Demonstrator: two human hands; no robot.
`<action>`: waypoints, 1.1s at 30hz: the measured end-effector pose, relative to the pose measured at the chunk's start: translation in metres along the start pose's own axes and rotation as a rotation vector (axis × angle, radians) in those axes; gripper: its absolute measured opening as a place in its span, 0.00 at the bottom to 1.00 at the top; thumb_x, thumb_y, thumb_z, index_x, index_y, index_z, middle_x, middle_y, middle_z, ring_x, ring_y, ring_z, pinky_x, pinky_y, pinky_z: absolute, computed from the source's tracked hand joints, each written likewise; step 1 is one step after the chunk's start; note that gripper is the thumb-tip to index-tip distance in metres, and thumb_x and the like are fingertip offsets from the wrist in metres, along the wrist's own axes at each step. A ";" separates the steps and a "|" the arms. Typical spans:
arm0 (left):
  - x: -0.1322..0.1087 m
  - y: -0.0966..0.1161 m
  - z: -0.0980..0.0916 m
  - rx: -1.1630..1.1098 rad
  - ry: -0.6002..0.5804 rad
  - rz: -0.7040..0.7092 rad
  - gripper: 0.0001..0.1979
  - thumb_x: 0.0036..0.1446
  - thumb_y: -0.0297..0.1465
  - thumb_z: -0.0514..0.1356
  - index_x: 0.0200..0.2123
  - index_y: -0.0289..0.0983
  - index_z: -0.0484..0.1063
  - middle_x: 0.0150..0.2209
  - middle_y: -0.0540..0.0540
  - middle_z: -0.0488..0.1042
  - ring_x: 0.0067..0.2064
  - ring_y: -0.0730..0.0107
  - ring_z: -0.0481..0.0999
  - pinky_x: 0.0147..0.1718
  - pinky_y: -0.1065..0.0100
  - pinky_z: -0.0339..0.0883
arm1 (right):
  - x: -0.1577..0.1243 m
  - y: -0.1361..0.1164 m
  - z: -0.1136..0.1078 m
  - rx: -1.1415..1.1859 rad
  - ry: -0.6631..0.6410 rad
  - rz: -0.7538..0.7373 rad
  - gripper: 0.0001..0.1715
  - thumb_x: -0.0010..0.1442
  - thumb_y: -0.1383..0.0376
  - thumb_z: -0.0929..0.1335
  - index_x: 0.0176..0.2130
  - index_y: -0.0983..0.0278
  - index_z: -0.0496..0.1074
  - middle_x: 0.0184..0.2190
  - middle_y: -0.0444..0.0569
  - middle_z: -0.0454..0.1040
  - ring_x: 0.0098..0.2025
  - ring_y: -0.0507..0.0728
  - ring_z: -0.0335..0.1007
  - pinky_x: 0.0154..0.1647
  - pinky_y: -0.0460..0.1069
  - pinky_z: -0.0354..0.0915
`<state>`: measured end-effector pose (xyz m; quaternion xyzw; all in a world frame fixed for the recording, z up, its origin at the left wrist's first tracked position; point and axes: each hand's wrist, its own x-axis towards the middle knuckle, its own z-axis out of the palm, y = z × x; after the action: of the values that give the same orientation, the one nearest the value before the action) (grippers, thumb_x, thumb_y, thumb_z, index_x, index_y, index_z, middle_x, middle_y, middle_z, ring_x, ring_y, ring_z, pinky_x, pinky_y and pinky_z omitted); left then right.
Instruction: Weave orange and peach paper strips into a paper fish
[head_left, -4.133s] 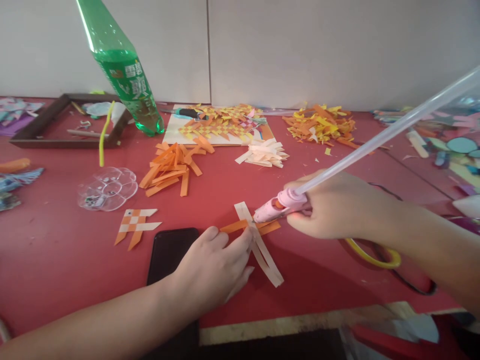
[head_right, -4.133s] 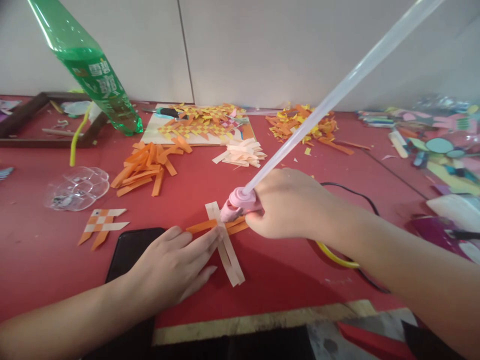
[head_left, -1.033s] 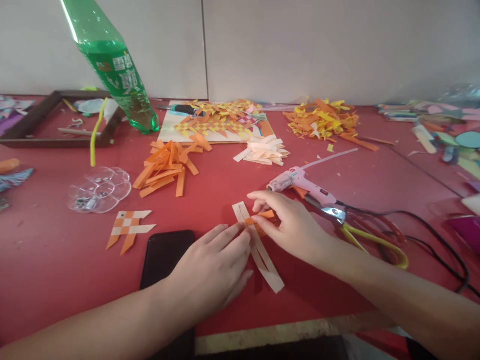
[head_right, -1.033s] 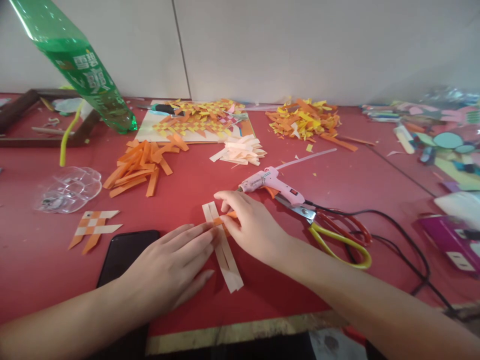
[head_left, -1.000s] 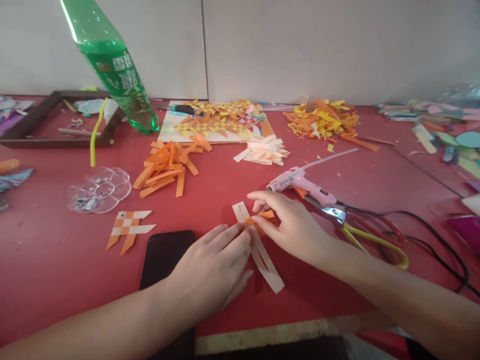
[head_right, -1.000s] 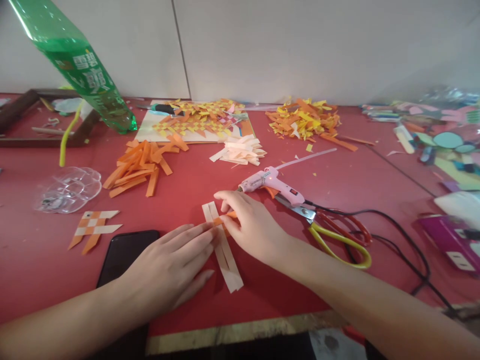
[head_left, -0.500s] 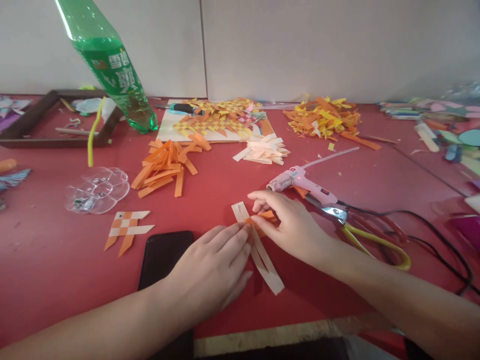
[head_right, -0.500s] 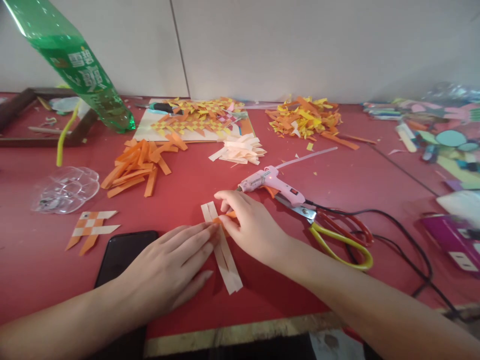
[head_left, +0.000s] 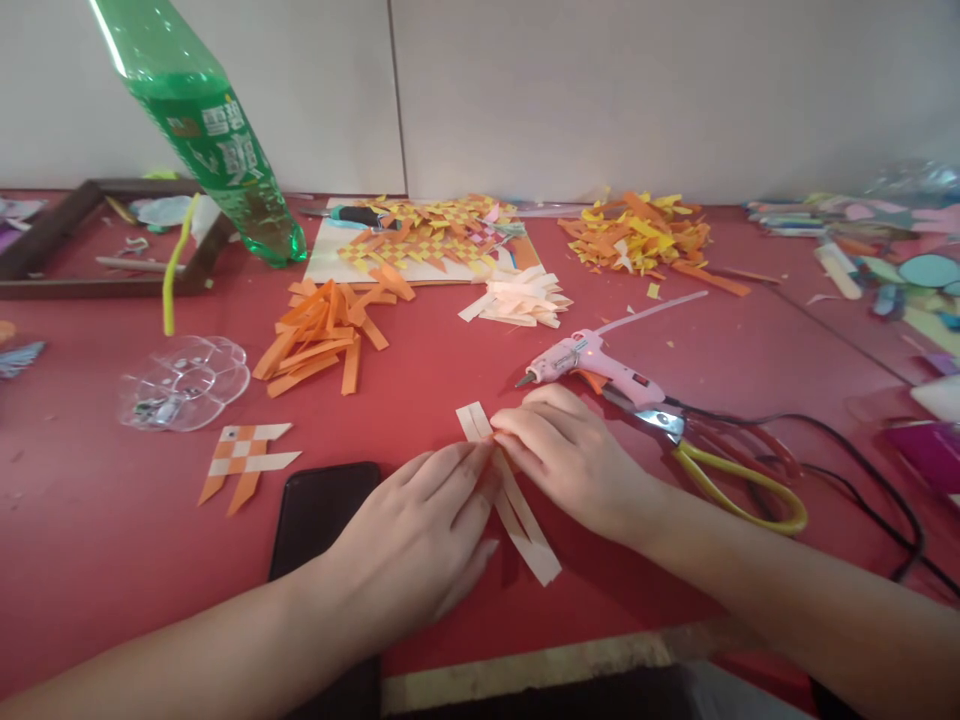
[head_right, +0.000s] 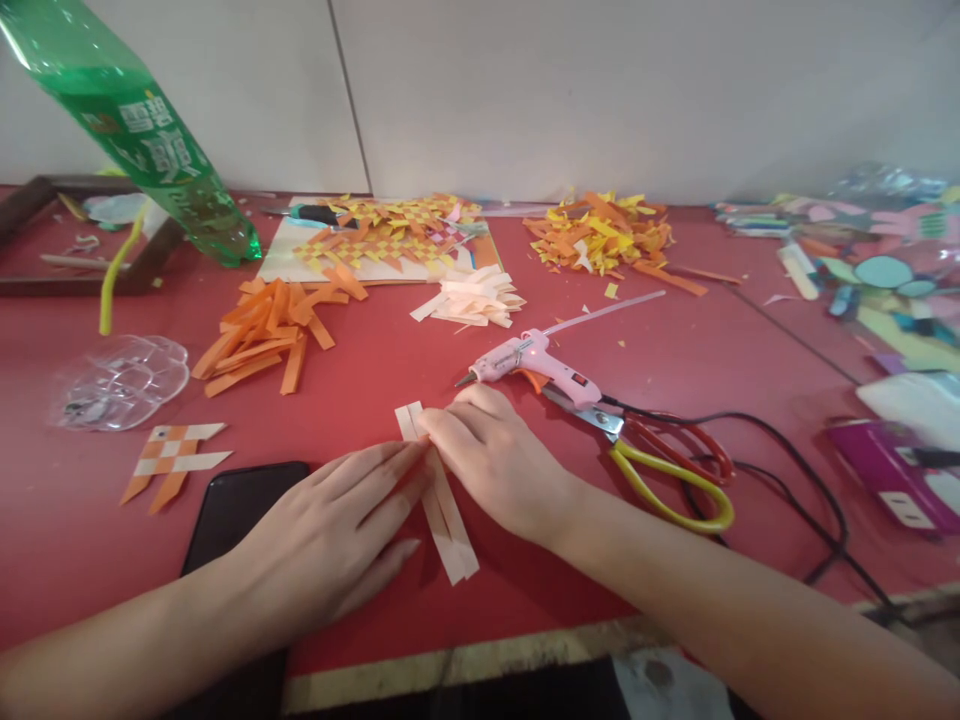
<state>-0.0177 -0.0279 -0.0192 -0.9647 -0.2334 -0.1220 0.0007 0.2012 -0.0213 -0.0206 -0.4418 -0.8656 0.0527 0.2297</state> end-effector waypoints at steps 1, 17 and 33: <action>0.000 0.000 0.000 0.000 -0.001 0.003 0.22 0.66 0.35 0.52 0.56 0.26 0.70 0.58 0.31 0.71 0.57 0.49 0.72 0.54 0.54 0.70 | -0.001 0.000 0.000 0.000 -0.011 0.023 0.10 0.66 0.73 0.61 0.42 0.64 0.70 0.34 0.52 0.73 0.40 0.59 0.65 0.44 0.55 0.66; 0.000 0.001 0.001 -0.034 0.037 -0.019 0.21 0.65 0.35 0.53 0.52 0.26 0.74 0.56 0.31 0.73 0.56 0.46 0.73 0.54 0.52 0.72 | -0.010 0.000 -0.001 -0.036 0.043 -0.136 0.16 0.66 0.72 0.61 0.48 0.70 0.74 0.38 0.55 0.77 0.42 0.59 0.70 0.44 0.57 0.73; 0.002 0.001 0.001 -0.053 0.053 -0.024 0.17 0.63 0.34 0.53 0.46 0.28 0.75 0.54 0.32 0.74 0.55 0.49 0.75 0.55 0.51 0.70 | -0.011 -0.006 0.004 -0.199 -0.061 -0.171 0.14 0.64 0.76 0.61 0.36 0.71 0.76 0.30 0.52 0.70 0.37 0.58 0.64 0.41 0.54 0.70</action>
<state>-0.0158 -0.0280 -0.0195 -0.9579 -0.2418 -0.1537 -0.0199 0.2010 -0.0336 -0.0261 -0.3853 -0.9076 -0.0399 0.1621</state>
